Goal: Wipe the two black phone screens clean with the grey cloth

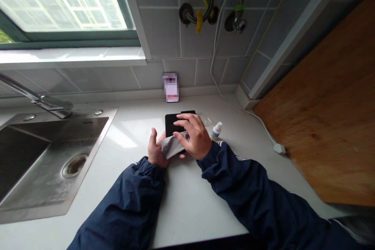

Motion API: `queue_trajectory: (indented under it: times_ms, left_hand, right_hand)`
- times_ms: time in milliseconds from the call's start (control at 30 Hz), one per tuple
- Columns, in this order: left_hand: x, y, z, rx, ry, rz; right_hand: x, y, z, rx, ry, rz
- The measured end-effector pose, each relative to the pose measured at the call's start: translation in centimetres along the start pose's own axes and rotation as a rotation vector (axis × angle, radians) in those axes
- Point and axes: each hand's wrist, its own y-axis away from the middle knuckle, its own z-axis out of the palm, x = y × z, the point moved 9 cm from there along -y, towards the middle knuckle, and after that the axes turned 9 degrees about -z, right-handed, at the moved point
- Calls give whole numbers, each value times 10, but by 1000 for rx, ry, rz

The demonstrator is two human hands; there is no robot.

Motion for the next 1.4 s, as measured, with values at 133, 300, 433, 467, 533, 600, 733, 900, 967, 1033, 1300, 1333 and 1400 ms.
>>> queue_trajectory:
  times_ms: [133, 300, 433, 467, 533, 600, 733, 900, 967, 1033, 1300, 1333, 1400]
  left_hand:
    - [5, 0, 0, 41, 72, 76]
    - [-1, 0, 4, 14, 105, 30]
    - [3, 3, 9, -76, 133, 61]
    - [4, 3, 11, -104, 138, 63]
    - [4, 4, 13, -146, 144, 54]
    - [3, 5, 15, -177, 142, 46]
    - [1, 4, 16, -196, 132, 40]
    - [1, 3, 15, -210, 185, 55]
    - [2, 4, 15, -201, 195, 68]
    - [3, 4, 17, -185, 182, 79]
    - [5, 2, 19, -140, 198, 128]
    - [5, 1, 18, -138, 196, 131]
    - [5, 1, 17, -138, 192, 129]
  right_hand:
    - [-25, 36, 4, -57, 53, -181]
    - [-31, 72, 36, -300, 155, -238]
    - [-22, 81, 54, -429, 191, -182]
    - [-21, 83, 57, -453, 191, -172]
    - [-20, 84, 59, -484, 188, -158]
    - [-19, 86, 60, -502, 187, -149]
    - [-19, 87, 61, -542, 195, -136]
    - [-26, 90, 65, -617, 182, -167]
    - [-26, 91, 67, -621, 186, -173]
    - [-23, 91, 68, -609, 206, -162]
    - [-5, 88, 62, -521, 298, -45]
    - [-4, 88, 62, -520, 301, -37]
    - [-5, 87, 62, -527, 295, -37]
